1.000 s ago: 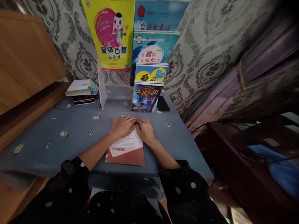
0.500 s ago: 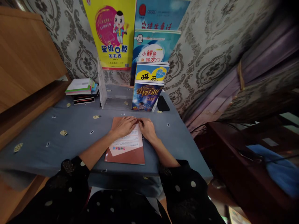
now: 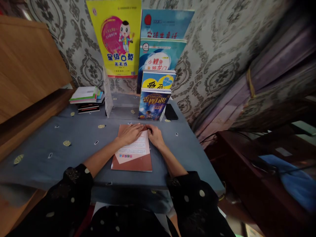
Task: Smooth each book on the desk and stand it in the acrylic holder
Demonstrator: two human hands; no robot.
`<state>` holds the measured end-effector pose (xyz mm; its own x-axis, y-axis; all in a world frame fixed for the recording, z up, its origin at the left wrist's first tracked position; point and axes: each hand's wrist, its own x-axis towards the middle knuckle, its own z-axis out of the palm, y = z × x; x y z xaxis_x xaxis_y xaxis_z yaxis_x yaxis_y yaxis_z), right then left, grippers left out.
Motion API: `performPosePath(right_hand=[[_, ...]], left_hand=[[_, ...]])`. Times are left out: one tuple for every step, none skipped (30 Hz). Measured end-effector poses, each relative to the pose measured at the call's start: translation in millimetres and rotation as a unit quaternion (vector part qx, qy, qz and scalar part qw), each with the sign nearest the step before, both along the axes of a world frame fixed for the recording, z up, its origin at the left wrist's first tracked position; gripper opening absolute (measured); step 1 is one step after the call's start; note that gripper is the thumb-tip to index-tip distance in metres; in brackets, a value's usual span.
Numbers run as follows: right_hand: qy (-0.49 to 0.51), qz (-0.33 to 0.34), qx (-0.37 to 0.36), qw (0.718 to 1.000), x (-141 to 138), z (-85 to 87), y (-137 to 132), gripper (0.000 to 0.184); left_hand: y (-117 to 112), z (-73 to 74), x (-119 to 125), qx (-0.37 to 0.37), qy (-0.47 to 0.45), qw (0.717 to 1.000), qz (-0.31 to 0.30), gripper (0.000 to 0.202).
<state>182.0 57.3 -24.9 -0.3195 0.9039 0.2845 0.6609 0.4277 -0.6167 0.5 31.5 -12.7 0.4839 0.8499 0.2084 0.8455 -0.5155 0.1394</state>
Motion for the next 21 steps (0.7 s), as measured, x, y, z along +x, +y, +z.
performPosePath(right_hand=[[-0.003,0.002,0.003,1.0,-0.4,-0.7,1.5,0.044],[-0.008,0.002,0.007,1.0,-0.8,-1.3,2.7,0.045],[-0.013,0.002,0.009,1.0,-1.0,-1.8,3.6,0.045],[-0.018,0.001,0.011,1.0,-1.1,-2.2,4.2,0.045],[-0.02,0.001,0.011,1.0,-1.1,-2.4,4.5,0.045],[-0.02,0.0,0.009,1.0,-1.1,-2.6,4.7,0.045],[-0.02,0.0,0.007,1.0,-1.0,-2.8,4.8,0.045],[-0.019,-0.001,0.005,1.0,-0.8,-3.1,5.0,0.045],[-0.019,-0.001,0.005,1.0,-0.6,-3.5,5.3,0.045],[-0.019,-0.001,0.005,1.0,-0.3,-4.1,5.8,0.044],[-0.018,0.0,0.006,1.0,0.0,-5.0,6.4,0.044],[-0.016,0.003,0.007,1.0,0.3,-6.1,7.2,0.044],[-0.014,0.005,0.01,1.0,0.7,-7.2,8.1,0.045],[-0.012,0.008,0.011,1.0,1.1,-8.3,8.9,0.045],[-0.012,0.01,0.013,1.0,1.5,-9.3,9.6,0.046],[-0.014,0.015,0.014,1.0,1.7,-10.0,10.2,0.047],[-0.02,0.02,0.015,0.999,1.8,-10.5,10.7,0.048],[-0.03,0.026,0.015,0.999,1.6,-10.6,10.9,0.049],[-0.041,0.031,0.016,0.999,1.3,-10.5,11.1,0.049],[-0.054,0.036,0.018,0.998,0.8,-10.1,11.1,0.05],[-0.066,0.037,0.019,0.997,0.2,-9.6,11.1,0.05]], left_hand=[[2.0,0.9,0.2,0.0,0.0,1.0,0.002,0.042],[3.5,1.9,0.6,0.002,0.002,1.0,0.004,0.042],[4.5,2.9,1.0,0.005,0.003,1.0,0.005,0.041],[5.1,3.8,1.6,0.008,0.004,1.0,0.006,0.041],[5.1,4.5,2.0,0.01,0.004,1.0,0.007,0.041],[4.9,5.1,2.4,0.011,0.003,1.0,0.007,0.041],[4.5,5.4,2.6,0.01,0.002,1.0,0.002,0.041],[4.1,5.6,2.7,0.008,0.0,1.0,-0.009,0.041],[3.7,5.6,2.7,0.005,-0.002,1.0,-0.025,0.041],[3.5,5.5,2.7,0.003,-0.004,0.999,-0.044,0.041],[3.5,5.3,2.6,0.002,-0.007,0.998,-0.063,0.041],[3.7,5.1,2.6,0.002,-0.009,0.997,-0.079,0.041],[4.0,4.9,2.5,0.003,-0.011,0.996,-0.088,0.042],[4.3,4.8,2.4,0.003,-0.012,0.996,-0.091,0.043],[4.7,4.8,2.3,0.003,-0.014,0.996,-0.092,0.043],[5.1,4.7,2.3,0.002,-0.015,0.996,-0.091,0.043],[5.5,4.7,2.2,0.001,-0.016,0.996,-0.089,0.043],[5.7,4.7,2.2,-0.001,-0.017,0.996,-0.088,0.044],[5.9,4.7,2.3,-0.003,-0.017,0.996,-0.087,0.044],[6.1,4.5,2.4,-0.004,-0.018,0.996,-0.086,0.044],[6.2,4.3,2.5,-0.005,-0.017,0.996,-0.086,0.044]])
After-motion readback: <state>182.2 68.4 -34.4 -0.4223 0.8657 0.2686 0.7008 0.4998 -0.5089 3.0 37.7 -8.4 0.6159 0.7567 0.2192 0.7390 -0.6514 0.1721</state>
